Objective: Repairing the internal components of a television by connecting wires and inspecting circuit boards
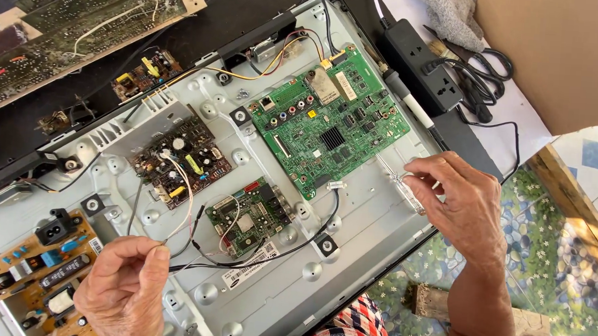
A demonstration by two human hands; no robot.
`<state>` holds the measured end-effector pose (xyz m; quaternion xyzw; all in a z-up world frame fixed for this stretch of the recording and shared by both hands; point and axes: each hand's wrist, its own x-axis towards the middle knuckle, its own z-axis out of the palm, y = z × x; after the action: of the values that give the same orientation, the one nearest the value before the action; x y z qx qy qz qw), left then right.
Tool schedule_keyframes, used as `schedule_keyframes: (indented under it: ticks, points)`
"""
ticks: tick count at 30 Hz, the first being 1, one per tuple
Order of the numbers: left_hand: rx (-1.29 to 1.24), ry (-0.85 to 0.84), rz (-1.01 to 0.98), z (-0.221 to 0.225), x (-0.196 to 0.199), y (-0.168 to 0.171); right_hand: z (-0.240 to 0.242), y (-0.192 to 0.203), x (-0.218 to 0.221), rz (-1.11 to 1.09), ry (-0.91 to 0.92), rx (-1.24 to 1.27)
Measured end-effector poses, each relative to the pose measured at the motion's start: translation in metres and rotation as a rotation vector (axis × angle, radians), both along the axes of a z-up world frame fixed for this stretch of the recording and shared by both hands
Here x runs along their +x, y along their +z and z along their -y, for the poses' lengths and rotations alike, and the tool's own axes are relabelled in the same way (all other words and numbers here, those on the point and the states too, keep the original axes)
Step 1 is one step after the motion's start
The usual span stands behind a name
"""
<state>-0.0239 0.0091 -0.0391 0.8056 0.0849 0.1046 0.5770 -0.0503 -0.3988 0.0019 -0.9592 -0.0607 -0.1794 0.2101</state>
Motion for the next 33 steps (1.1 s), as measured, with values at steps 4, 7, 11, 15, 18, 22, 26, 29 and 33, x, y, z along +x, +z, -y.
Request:
schedule_keyframes:
  ticks: [4,7,11,15,18,22,26,29,33]
  points:
    - [-0.035,-0.019,0.042,0.004,0.001,0.004,0.011,-0.015,-0.012,-0.086,-0.110,-0.134]
    - [-0.042,-0.033,0.050,0.002,-0.001,0.001,0.023,-0.017,-0.016,-0.115,-0.116,-0.140]
    - [-0.049,-0.023,0.071,0.000,-0.002,-0.003,0.046,-0.022,-0.023,-0.034,-0.172,-0.147]
    - [-0.071,-0.014,0.077,0.002,-0.002,-0.001,0.013,0.013,-0.018,0.055,-0.160,-0.011]
    - [-0.009,0.004,-0.001,0.001,-0.001,0.000,-0.003,0.021,-0.014,0.092,-0.130,0.051]
    - [-0.046,-0.046,0.058,0.003,0.003,0.008,-0.024,0.020,0.000,0.110,-0.011,0.078]
    - [-0.145,-0.082,0.089,0.004,0.006,0.010,-0.021,-0.016,0.014,0.062,0.211,-0.029]
    - [-0.017,-0.082,0.125,0.003,0.009,0.012,-0.059,-0.014,0.021,0.022,0.430,0.000]
    - [-0.002,-0.071,0.095,0.001,0.010,0.008,-0.096,-0.005,0.023,0.028,0.570,-0.150]
